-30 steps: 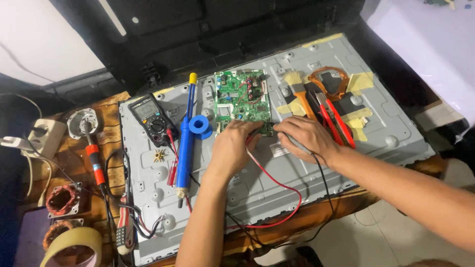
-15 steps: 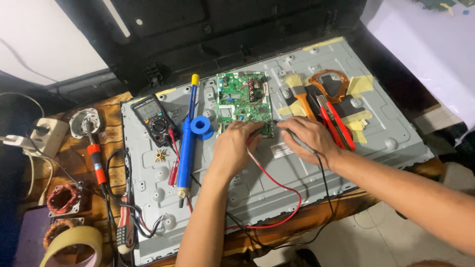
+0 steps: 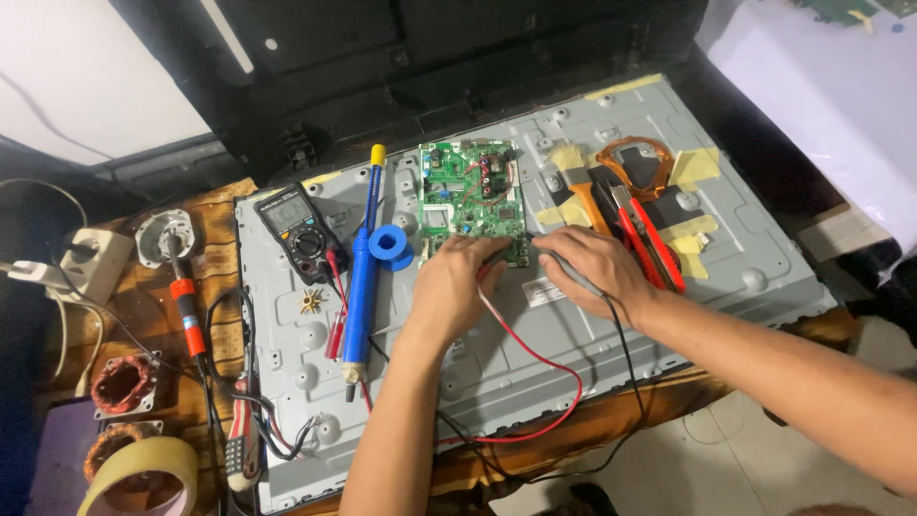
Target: Diagnosing and cleaning a television circuit board using a multimeter and a brush
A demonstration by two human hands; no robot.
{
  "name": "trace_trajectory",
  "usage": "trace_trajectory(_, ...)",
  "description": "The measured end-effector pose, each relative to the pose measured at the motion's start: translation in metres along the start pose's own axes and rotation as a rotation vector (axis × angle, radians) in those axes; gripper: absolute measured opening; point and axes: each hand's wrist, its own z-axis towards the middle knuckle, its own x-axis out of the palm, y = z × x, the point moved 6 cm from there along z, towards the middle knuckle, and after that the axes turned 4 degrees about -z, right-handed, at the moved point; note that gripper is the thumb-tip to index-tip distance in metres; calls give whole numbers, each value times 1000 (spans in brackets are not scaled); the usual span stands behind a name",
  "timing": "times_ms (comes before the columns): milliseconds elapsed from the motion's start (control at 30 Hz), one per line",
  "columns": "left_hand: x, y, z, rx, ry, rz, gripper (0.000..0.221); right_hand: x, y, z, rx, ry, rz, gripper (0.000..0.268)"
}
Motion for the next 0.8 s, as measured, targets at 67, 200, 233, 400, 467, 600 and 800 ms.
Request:
trace_trajectory(67, 0, 0, -1, 1, 4, -4, 29, 0, 0, 0, -2, 4, 0, 14)
trace_trajectory(200, -2, -2, 0, 2, -1, -2, 29, 4, -3, -2, -6, 4, -5, 13)
trace_trajectory(233, -1, -2, -1, 2, -1, -2, 29, 4, -3, -2, -6, 5, -4, 13)
trace_trajectory(400, 1, 1, 0, -10, -1, -12, 29, 6, 0, -2, -72, 10, -52, 13)
trace_trajectory(467, 0, 0, 0, -11, 4, -12, 29, 4, 2, 0, -80, 6, -57, 12)
trace_trajectory(600, -1, -2, -1, -15, 9, -10, 29, 7, -1, -2, -84, 9, -67, 12)
trace_trajectory(800, 0, 0, 0, -9, 0, -4, 29, 9, 0, -4, -100, 17, -96, 12)
